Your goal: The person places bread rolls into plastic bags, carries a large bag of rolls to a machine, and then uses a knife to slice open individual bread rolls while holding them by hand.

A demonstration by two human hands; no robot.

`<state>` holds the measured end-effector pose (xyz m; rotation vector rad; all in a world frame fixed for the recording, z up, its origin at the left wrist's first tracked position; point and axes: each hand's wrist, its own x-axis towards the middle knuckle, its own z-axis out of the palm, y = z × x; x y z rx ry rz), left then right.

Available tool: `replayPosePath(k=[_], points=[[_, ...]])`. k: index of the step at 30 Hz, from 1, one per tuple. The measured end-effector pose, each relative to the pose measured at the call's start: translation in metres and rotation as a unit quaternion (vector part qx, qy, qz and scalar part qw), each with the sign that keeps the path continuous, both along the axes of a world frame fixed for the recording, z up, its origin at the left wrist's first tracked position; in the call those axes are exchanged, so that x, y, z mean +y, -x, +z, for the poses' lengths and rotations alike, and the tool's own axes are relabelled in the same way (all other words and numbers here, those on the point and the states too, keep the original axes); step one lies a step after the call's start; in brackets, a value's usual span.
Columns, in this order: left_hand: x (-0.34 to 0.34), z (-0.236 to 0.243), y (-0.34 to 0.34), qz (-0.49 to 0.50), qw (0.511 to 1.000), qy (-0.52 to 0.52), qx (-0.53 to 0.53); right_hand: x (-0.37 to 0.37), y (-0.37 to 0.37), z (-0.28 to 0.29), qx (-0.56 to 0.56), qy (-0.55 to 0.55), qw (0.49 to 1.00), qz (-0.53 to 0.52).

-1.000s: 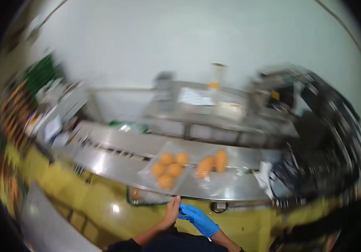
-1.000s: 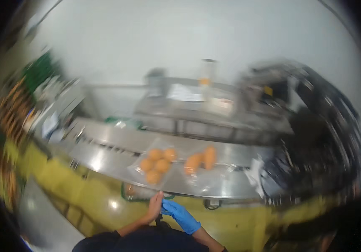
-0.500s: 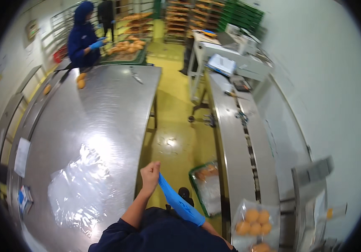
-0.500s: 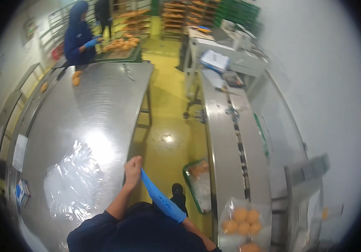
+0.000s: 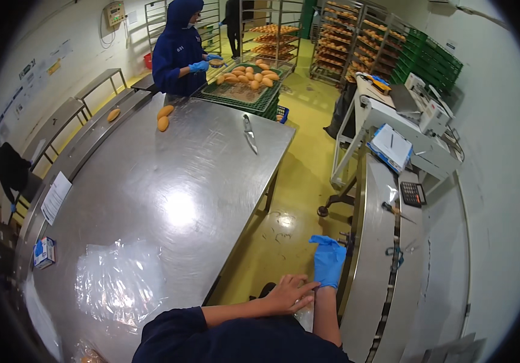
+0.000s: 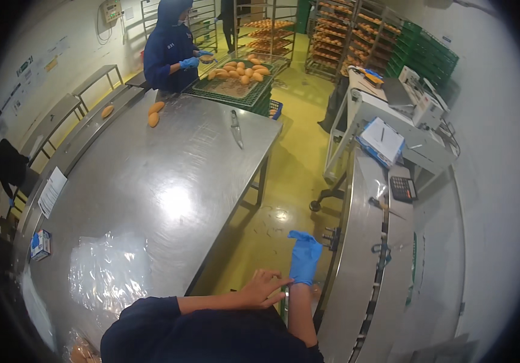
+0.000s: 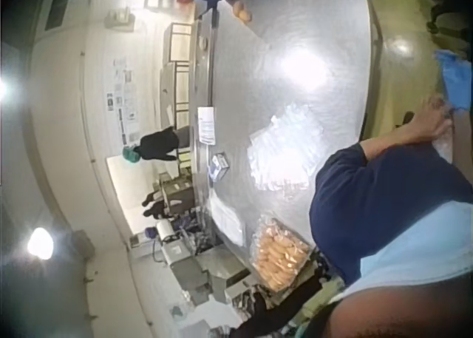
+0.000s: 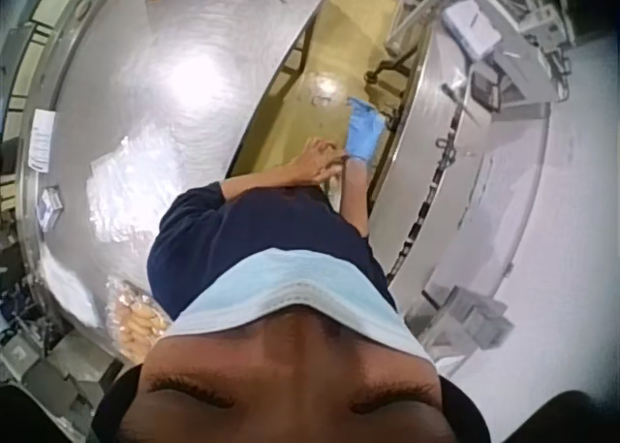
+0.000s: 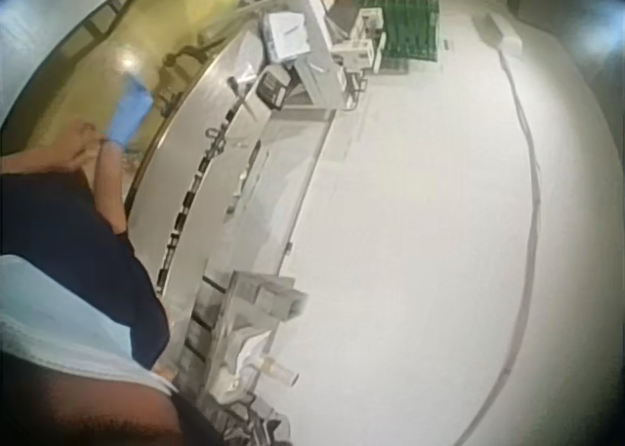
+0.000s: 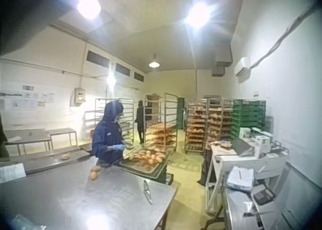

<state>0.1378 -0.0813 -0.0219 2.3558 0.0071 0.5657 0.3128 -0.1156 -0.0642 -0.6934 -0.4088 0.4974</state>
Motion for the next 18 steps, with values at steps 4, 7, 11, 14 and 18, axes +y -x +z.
replayPosePath(k=[4,7,11,14,18], points=[[0.024,0.002,-0.043,0.035,0.999,-0.028,0.001,0.042,-0.051,-0.005,0.053,0.109,0.993,0.011],[0.032,0.002,-0.072,0.112,0.990,-0.026,0.081,0.074,-0.084,-0.012,-0.018,0.215,0.976,-0.019],[0.075,-0.005,-0.129,0.145,0.983,0.029,0.110,0.113,-0.138,-0.032,-0.202,0.281,0.934,-0.088],[0.111,-0.022,-0.176,0.211,0.971,0.038,0.109,0.158,-0.160,-0.034,-0.273,0.329,0.899,-0.094],[0.207,-0.020,-0.228,0.130,0.914,0.190,0.334,0.228,-0.177,-0.031,-0.204,0.281,0.935,0.073]])
